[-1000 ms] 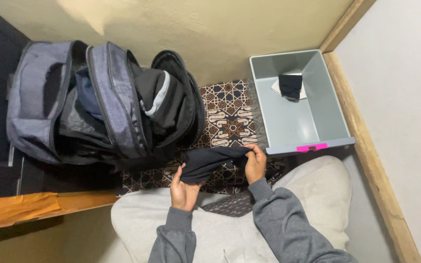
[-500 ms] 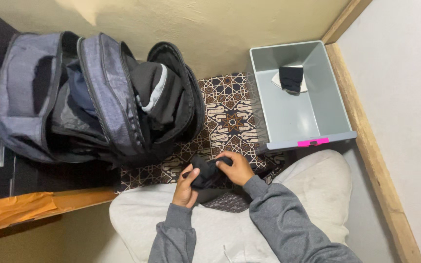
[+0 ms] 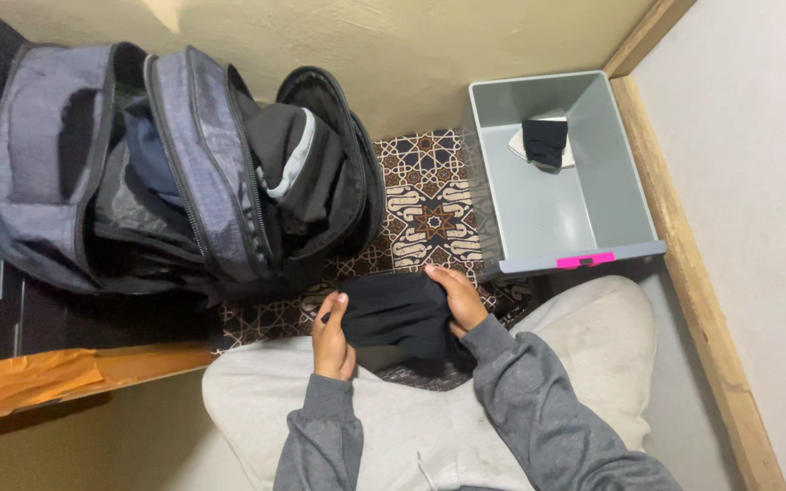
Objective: The person sits on a bed folding dark clothing items one at a time on their lap and places each folded garment into a plastic bin beside an open backpack. They fold shirts and a green mesh garment, arranging the folded pieces in the bin.
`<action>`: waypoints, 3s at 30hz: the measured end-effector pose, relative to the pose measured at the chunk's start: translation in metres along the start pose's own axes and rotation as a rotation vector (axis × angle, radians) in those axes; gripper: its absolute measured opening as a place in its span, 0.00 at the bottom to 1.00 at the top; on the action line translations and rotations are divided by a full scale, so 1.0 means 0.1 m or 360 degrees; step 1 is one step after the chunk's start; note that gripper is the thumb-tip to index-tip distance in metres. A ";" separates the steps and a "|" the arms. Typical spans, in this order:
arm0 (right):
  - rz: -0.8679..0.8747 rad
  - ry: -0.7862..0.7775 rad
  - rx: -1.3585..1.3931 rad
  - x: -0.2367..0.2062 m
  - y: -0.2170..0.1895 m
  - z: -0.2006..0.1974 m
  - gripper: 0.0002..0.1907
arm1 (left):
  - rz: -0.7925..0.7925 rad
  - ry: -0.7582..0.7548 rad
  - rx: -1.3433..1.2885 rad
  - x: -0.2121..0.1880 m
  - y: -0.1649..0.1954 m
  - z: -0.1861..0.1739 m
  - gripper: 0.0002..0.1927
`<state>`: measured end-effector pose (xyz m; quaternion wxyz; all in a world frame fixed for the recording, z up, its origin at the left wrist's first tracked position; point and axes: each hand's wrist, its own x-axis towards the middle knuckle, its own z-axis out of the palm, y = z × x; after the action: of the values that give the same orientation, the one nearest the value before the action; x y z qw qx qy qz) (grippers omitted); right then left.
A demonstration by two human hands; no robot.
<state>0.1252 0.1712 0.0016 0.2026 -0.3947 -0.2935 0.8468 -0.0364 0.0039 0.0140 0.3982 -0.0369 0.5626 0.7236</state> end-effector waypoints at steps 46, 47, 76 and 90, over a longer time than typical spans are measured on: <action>-0.0557 0.0342 -0.2078 -0.40 -0.23 0.52 0.22 | 0.0303 -0.0516 0.0750 -0.10 -0.16 0.12 0.16; -0.0477 0.0371 -0.2046 -0.46 -0.28 0.57 0.26 | 0.0219 -0.0521 0.0577 -0.08 -0.18 0.09 0.17; -0.0524 -0.0077 -0.1208 -0.23 0.11 0.33 0.13 | 0.0337 -0.0697 0.0488 -0.15 -0.13 0.10 0.23; -0.0288 -0.0372 -0.0736 -0.30 0.10 0.48 0.51 | 0.0026 -0.0517 0.0267 -0.12 -0.16 0.12 0.20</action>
<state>0.1046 0.1308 0.0362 0.1466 -0.3023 -0.5345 0.7755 -0.0140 0.0079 0.0120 0.4795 0.1186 0.5496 0.6738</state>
